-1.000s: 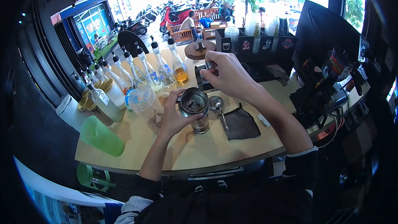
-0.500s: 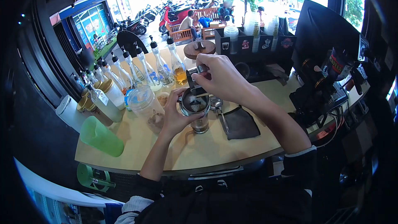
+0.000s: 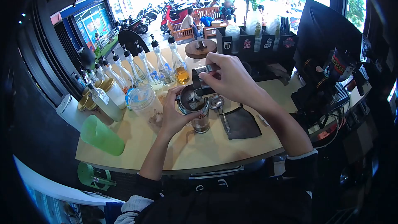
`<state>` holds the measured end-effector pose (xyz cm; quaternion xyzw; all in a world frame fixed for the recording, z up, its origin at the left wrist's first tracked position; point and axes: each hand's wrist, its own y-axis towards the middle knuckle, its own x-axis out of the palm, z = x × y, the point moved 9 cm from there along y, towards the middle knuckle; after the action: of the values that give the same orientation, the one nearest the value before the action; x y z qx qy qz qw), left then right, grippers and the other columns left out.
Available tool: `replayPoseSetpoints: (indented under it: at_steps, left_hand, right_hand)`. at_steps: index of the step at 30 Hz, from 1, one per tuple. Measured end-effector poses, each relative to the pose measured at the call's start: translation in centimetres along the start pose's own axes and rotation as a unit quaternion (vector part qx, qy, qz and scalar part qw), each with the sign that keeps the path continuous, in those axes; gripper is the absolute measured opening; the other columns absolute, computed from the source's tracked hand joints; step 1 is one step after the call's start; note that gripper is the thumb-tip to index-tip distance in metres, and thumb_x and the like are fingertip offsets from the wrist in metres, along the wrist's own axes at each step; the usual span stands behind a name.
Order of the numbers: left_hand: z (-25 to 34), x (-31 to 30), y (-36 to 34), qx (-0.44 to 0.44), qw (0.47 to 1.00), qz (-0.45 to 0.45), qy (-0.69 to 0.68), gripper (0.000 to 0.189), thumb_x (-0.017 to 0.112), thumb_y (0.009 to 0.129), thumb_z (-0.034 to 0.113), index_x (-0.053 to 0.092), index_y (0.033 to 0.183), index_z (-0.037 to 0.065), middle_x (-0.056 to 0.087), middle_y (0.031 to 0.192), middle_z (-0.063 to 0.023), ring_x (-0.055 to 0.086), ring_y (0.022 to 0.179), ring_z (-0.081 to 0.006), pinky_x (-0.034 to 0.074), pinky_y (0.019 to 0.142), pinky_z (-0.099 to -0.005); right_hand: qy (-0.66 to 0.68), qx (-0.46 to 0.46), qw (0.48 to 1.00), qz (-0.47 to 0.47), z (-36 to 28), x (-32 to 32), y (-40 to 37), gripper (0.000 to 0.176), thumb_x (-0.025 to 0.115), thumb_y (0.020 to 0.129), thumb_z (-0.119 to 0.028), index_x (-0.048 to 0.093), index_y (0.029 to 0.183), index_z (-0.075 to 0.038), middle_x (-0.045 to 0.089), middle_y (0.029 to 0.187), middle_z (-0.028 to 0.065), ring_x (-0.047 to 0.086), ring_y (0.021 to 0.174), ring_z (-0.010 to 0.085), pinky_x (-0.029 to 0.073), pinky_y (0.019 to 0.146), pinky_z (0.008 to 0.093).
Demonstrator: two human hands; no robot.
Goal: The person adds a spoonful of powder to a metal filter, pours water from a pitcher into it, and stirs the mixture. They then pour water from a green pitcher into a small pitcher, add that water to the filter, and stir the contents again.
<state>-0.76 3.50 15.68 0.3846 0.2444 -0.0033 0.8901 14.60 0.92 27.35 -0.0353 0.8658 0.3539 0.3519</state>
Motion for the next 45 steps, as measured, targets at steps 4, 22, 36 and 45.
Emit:
replayPoseSetpoints:
  at_steps: [4, 22, 36, 45]
  left_hand:
    - [-0.1, -0.2, 0.1, 0.03, 0.999, 0.01, 0.02, 0.076, 0.088, 0.053, 0.023, 0.051, 0.116, 0.002, 0.053, 0.113, -0.0101, 0.054, 0.106, -0.0234, 0.043, 0.093, -0.0337]
    - [-0.6, -0.1, 0.6, 0.038, 0.999, 0.011, 0.016, 0.075, 0.089, 0.055, 0.02, 0.051, 0.118, 0.003, 0.054, 0.114, -0.0094, 0.055, 0.107, -0.0207, 0.046, 0.091, -0.0327]
    - [-1.2, -0.1, 0.3, -0.007, 1.0, 0.014, -0.013, 0.075, 0.089, 0.055, 0.02, 0.051, 0.117, 0.004, 0.053, 0.114, -0.008, 0.053, 0.108, -0.0202, 0.043, 0.094, -0.0337]
    - [-0.9, 0.3, -0.1, 0.034, 0.999, -0.005, -0.006, 0.078, 0.09, 0.052, 0.021, 0.051, 0.117, 0.004, 0.055, 0.115, -0.0101, 0.056, 0.108, -0.0244, 0.045, 0.095, -0.0361]
  right_hand:
    - [0.102, 0.056, 0.993, 0.014, 2.9, -0.7, -0.6, 0.022, 0.067, 0.084, -0.008, 0.047, 0.078, 0.0, 0.044, 0.061, -0.0016, 0.047, 0.057, 0.002, 0.039, 0.049, 0.0229]
    - [0.306, 0.256, 0.878, 0.263, 31.9, 2.1, -12.3, 0.024, 0.06, 0.089, -0.013, 0.045, 0.071, -0.011, 0.049, 0.066, -0.0052, 0.044, 0.058, 0.0027, 0.036, 0.054, 0.0205]
    - [-0.106, 0.076, 0.952, 0.278, 22.3, 1.2, -12.9, 0.011, 0.057, 0.086, -0.01, 0.056, 0.095, -0.003, 0.056, 0.081, 0.0096, 0.057, 0.071, 0.025, 0.045, 0.065, 0.0344]
    - [-0.211, -0.088, 0.956, -0.186, 17.0, 14.8, -12.3, 0.026, 0.054, 0.082, -0.007, 0.06, 0.108, -0.006, 0.057, 0.081, 0.0127, 0.062, 0.079, 0.0289, 0.05, 0.069, 0.0399]
